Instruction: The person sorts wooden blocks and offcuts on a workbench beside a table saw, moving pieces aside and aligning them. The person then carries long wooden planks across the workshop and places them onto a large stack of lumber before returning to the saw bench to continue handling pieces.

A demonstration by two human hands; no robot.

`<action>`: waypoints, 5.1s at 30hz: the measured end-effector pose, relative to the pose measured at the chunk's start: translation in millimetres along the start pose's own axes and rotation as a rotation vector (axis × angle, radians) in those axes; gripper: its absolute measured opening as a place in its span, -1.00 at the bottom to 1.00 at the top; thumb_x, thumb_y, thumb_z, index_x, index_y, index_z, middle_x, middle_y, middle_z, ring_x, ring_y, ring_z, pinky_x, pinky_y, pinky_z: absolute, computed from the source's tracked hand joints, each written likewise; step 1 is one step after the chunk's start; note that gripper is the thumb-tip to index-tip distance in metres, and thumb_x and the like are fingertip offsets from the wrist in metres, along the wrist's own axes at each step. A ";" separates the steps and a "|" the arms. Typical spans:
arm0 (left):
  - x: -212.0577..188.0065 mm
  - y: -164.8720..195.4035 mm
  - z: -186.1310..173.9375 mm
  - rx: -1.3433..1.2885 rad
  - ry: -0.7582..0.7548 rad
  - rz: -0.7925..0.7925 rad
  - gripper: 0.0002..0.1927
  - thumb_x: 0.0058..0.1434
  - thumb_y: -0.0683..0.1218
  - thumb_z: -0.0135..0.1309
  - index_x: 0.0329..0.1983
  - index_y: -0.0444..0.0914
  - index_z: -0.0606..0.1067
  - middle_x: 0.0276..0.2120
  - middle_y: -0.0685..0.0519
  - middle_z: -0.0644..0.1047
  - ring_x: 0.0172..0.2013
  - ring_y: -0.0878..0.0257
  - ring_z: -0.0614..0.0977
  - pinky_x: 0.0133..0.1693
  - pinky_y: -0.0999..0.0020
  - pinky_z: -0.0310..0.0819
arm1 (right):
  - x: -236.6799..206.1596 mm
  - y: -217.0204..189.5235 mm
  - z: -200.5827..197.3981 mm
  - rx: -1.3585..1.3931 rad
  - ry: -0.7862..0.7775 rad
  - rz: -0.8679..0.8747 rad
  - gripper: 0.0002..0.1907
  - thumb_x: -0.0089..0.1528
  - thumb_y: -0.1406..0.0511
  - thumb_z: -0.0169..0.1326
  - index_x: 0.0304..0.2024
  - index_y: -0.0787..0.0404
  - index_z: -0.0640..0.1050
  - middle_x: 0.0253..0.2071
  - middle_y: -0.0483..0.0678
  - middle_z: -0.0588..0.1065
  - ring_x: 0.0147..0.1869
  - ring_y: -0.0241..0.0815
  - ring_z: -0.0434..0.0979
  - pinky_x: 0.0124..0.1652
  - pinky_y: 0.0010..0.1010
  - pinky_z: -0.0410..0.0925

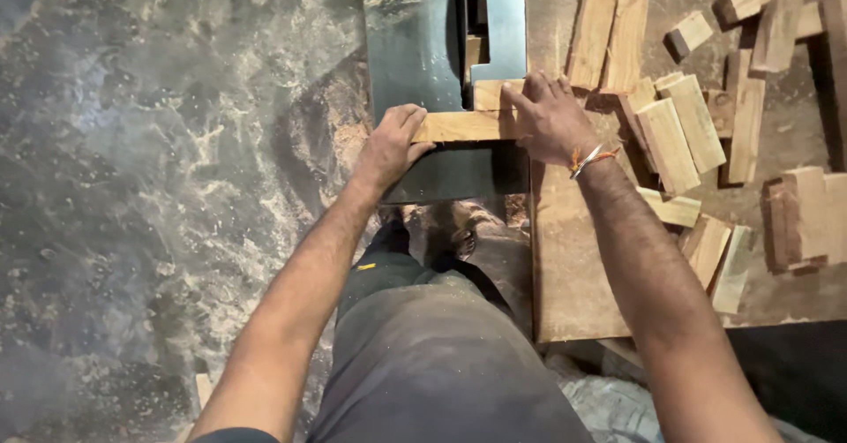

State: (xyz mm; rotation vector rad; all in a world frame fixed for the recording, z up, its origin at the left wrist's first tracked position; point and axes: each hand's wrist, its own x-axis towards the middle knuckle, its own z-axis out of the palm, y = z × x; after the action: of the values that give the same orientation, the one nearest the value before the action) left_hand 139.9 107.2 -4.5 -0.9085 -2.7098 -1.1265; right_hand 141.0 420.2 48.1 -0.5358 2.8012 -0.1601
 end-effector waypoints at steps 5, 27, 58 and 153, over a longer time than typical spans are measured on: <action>19.8 -26.3 -14.5 0.020 -0.002 -0.011 -0.41 0.09 -0.08 0.39 0.18 -0.30 0.49 0.05 -0.07 0.51 0.11 -0.02 0.52 0.11 0.16 0.48 | 43.4 3.7 -10.6 -0.006 -0.010 -0.029 -0.05 0.00 0.25 0.34 0.43 0.05 0.27 0.36 0.24 0.19 0.48 0.28 0.14 0.40 0.05 0.06; 121.7 -93.8 -31.4 0.013 -0.009 -0.006 -0.39 0.05 -0.13 0.42 0.18 -0.34 0.50 0.04 -0.08 0.50 0.10 -0.01 0.52 0.12 0.19 0.50 | 153.0 35.7 -43.7 -0.013 -0.050 0.047 0.09 -0.05 0.27 0.43 0.48 -0.01 0.19 0.36 0.22 0.16 0.51 0.23 0.07 0.44 0.07 -0.04; -55.2 34.3 -19.8 -0.094 0.019 -0.191 -0.40 0.01 -0.18 0.38 0.12 -0.41 0.47 -0.01 -0.17 0.51 0.01 -0.13 0.52 0.06 0.06 0.45 | 45.9 57.5 -44.3 0.310 0.586 1.137 -0.04 -0.03 -0.10 0.38 0.27 0.04 0.24 0.11 0.17 0.28 0.16 0.13 0.40 -0.01 -0.01 0.42; -59.0 116.4 28.3 -0.301 -0.234 -0.208 -0.42 -0.01 -0.15 0.40 0.09 -0.36 0.50 -0.01 -0.15 0.52 0.03 -0.07 0.53 0.06 0.13 0.46 | 95.3 106.8 -13.2 0.287 0.336 1.120 0.18 -0.09 0.03 0.36 0.48 -0.03 0.07 0.45 0.28 0.04 0.35 0.35 0.27 0.12 0.16 0.33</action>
State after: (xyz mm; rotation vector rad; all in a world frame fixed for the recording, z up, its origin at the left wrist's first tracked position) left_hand 256.5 161.5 31.3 -0.8551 -2.9278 -1.5985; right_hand 15.4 483.8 19.2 1.1998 2.8353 -0.4081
